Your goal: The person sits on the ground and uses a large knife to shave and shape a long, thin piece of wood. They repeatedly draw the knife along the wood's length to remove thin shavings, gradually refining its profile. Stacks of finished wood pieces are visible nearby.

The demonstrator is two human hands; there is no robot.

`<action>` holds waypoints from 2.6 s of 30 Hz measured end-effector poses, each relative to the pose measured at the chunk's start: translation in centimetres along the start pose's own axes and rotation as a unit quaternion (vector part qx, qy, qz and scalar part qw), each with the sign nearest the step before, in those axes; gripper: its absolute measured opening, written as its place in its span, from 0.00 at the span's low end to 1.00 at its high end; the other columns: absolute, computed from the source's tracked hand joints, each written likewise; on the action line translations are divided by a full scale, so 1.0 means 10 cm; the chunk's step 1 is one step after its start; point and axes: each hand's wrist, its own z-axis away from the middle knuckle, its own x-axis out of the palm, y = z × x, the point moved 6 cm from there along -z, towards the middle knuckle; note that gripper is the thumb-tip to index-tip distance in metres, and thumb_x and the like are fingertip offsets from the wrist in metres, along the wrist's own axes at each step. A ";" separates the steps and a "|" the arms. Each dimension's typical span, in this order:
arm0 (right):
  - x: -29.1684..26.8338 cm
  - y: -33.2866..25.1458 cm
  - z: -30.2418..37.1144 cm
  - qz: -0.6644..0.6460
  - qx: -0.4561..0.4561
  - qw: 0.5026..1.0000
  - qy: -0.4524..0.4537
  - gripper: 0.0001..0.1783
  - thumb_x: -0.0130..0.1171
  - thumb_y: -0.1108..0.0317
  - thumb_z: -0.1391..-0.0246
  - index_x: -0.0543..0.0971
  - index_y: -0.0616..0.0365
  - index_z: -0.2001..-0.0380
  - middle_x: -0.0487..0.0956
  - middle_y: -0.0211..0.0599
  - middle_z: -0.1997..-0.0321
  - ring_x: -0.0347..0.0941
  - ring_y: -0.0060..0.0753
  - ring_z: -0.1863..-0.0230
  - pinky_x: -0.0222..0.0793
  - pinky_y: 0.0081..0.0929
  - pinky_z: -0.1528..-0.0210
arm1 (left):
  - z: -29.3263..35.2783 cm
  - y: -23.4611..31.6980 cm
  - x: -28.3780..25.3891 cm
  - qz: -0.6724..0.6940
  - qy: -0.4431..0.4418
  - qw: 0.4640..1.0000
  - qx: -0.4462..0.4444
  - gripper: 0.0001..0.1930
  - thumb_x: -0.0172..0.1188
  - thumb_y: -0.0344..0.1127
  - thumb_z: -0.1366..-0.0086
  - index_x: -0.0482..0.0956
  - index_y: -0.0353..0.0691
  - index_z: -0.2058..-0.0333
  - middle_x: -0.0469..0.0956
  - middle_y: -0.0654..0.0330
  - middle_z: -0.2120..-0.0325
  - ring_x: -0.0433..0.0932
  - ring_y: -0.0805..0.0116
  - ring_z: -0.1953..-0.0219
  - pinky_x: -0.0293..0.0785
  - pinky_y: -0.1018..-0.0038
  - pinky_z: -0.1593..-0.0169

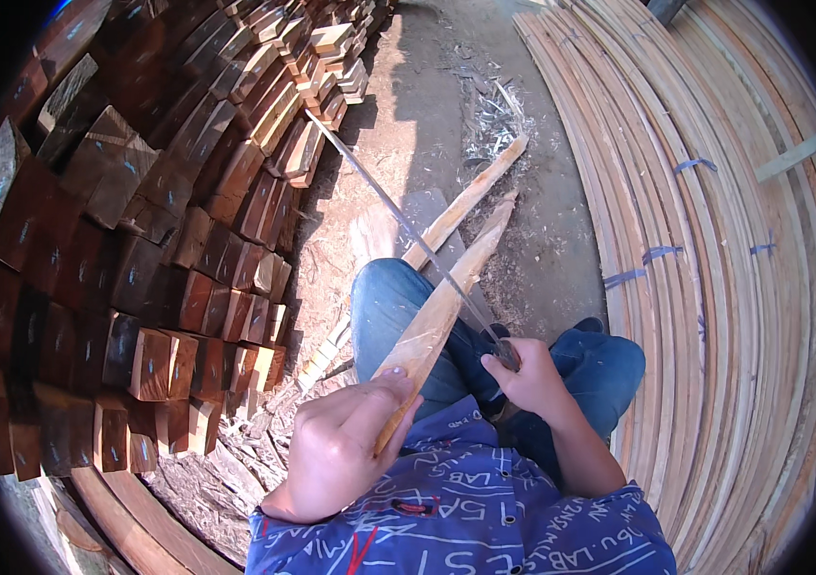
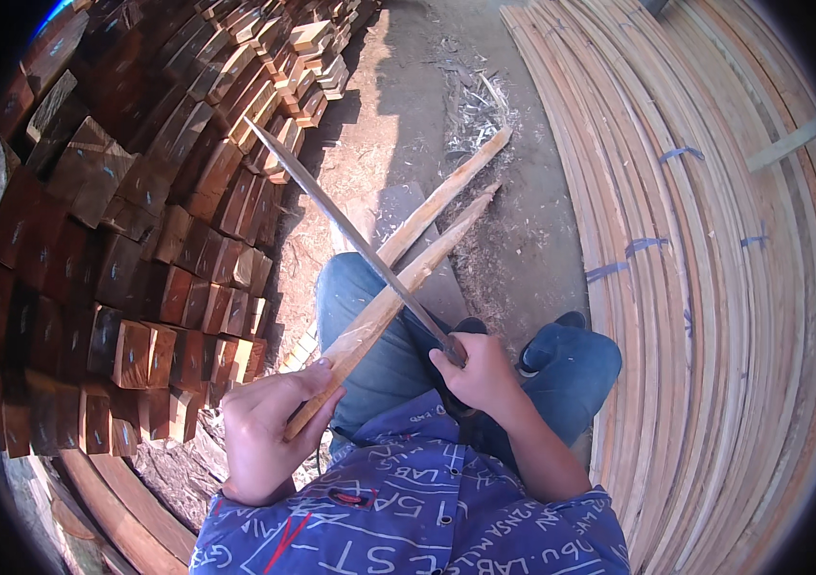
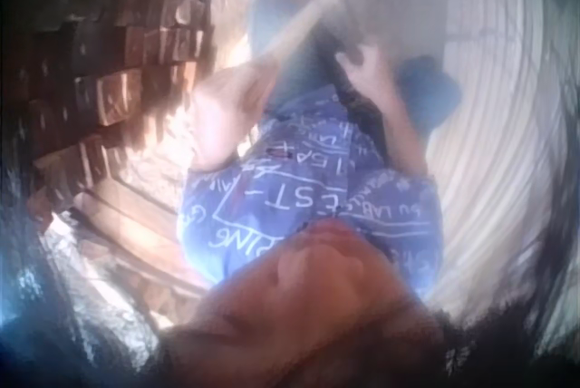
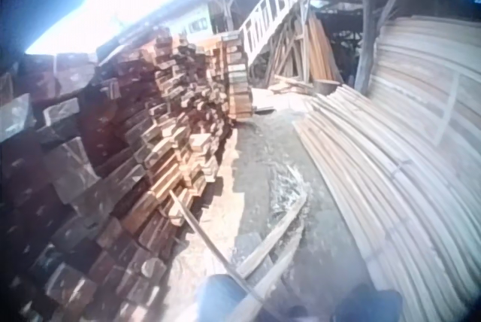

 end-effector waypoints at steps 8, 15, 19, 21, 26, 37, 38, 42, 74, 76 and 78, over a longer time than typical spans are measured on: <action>0.14 0.81 -0.26 0.001 0.031 0.999 0.033 0.16 0.65 0.64 0.49 0.75 0.67 0.78 0.73 0.50 0.83 0.68 0.44 0.82 0.64 0.40 0.74 | -0.03 0.04 -0.01 0.002 -0.011 1.000 0.002 0.09 0.70 0.25 0.48 0.79 0.32 0.69 0.82 0.50 0.71 0.83 0.55 0.72 0.80 0.68 0.69; -0.03 -0.01 -0.01 -0.004 -0.001 1.000 0.018 0.16 0.65 0.62 0.49 0.76 0.64 0.79 0.71 0.45 0.85 0.66 0.40 0.84 0.61 0.38 0.77 | -0.04 0.07 -0.03 -0.002 -0.009 1.000 -0.006 0.09 0.70 0.26 0.48 0.79 0.33 0.70 0.83 0.50 0.71 0.84 0.56 0.72 0.80 0.70 0.69; 0.04 0.45 -0.14 0.027 0.013 0.999 0.037 0.16 0.64 0.63 0.48 0.75 0.64 0.80 0.70 0.46 0.86 0.64 0.38 0.85 0.61 0.36 0.78 | -0.09 0.10 -0.03 -0.001 -0.002 1.000 -0.003 0.11 0.73 0.25 0.52 0.80 0.34 0.70 0.83 0.51 0.72 0.84 0.57 0.73 0.78 0.72 0.71; 0.05 0.69 -0.23 0.004 0.049 0.998 0.044 0.16 0.63 0.65 0.48 0.74 0.66 0.80 0.71 0.46 0.86 0.65 0.40 0.84 0.62 0.37 0.76 | -0.06 0.08 -0.05 -0.008 0.005 1.000 -0.009 0.12 0.74 0.25 0.54 0.81 0.34 0.70 0.83 0.51 0.73 0.84 0.58 0.74 0.77 0.72 0.72; 0.02 0.43 -0.12 -0.004 -0.003 0.999 0.045 0.14 0.64 0.64 0.48 0.77 0.66 0.77 0.72 0.46 0.85 0.66 0.36 0.83 0.62 0.38 0.76 | -0.01 0.03 -0.04 -0.005 0.014 1.000 -0.023 0.11 0.74 0.25 0.53 0.81 0.33 0.71 0.83 0.51 0.73 0.84 0.59 0.74 0.77 0.72 0.71; 0.03 0.82 -0.22 0.007 0.071 0.997 0.021 0.16 0.64 0.64 0.49 0.75 0.66 0.79 0.72 0.50 0.84 0.68 0.47 0.82 0.63 0.39 0.75 | -0.04 0.14 0.00 -0.007 -0.024 0.999 0.023 0.10 0.72 0.25 0.50 0.80 0.33 0.70 0.83 0.50 0.70 0.84 0.57 0.71 0.80 0.70 0.68; 0.00 0.77 -0.23 0.025 0.049 0.998 0.041 0.15 0.64 0.64 0.49 0.76 0.66 0.78 0.72 0.50 0.84 0.68 0.47 0.82 0.63 0.39 0.74 | -0.03 0.07 -0.01 -0.004 -0.014 1.000 -0.005 0.09 0.71 0.25 0.50 0.80 0.33 0.71 0.83 0.50 0.70 0.84 0.57 0.71 0.80 0.70 0.68; -0.07 0.26 -0.11 0.022 -0.004 0.999 0.042 0.14 0.64 0.64 0.49 0.76 0.66 0.78 0.72 0.49 0.84 0.70 0.46 0.82 0.64 0.38 0.75 | -0.08 0.09 -0.05 -0.024 -0.010 1.000 -0.015 0.10 0.71 0.25 0.49 0.80 0.34 0.69 0.83 0.49 0.70 0.84 0.56 0.70 0.80 0.70 0.68; -0.16 -0.14 -0.01 -0.037 -0.039 0.998 0.027 0.14 0.64 0.65 0.50 0.77 0.67 0.78 0.72 0.48 0.85 0.68 0.48 0.84 0.62 0.39 0.77 | -0.14 0.15 0.00 -0.026 -0.005 1.000 -0.003 0.10 0.73 0.23 0.52 0.81 0.34 0.70 0.84 0.49 0.69 0.85 0.57 0.69 0.81 0.71 0.66; -0.16 -0.08 -0.10 -0.019 -0.056 0.998 0.024 0.12 0.64 0.66 0.50 0.78 0.66 0.76 0.73 0.48 0.85 0.70 0.48 0.84 0.63 0.39 0.78 | -0.14 0.15 0.00 -0.028 0.002 1.000 -0.002 0.10 0.73 0.23 0.52 0.81 0.34 0.70 0.84 0.49 0.69 0.85 0.57 0.69 0.81 0.72 0.66; -0.04 0.64 -0.28 -0.004 0.013 0.998 0.062 0.11 0.63 0.66 0.50 0.81 0.65 0.72 0.77 0.51 0.79 0.77 0.51 0.75 0.70 0.39 0.71 | -0.18 0.19 -0.02 -0.032 0.002 0.999 -0.001 0.10 0.73 0.23 0.52 0.81 0.34 0.70 0.84 0.49 0.68 0.85 0.57 0.70 0.80 0.72 0.67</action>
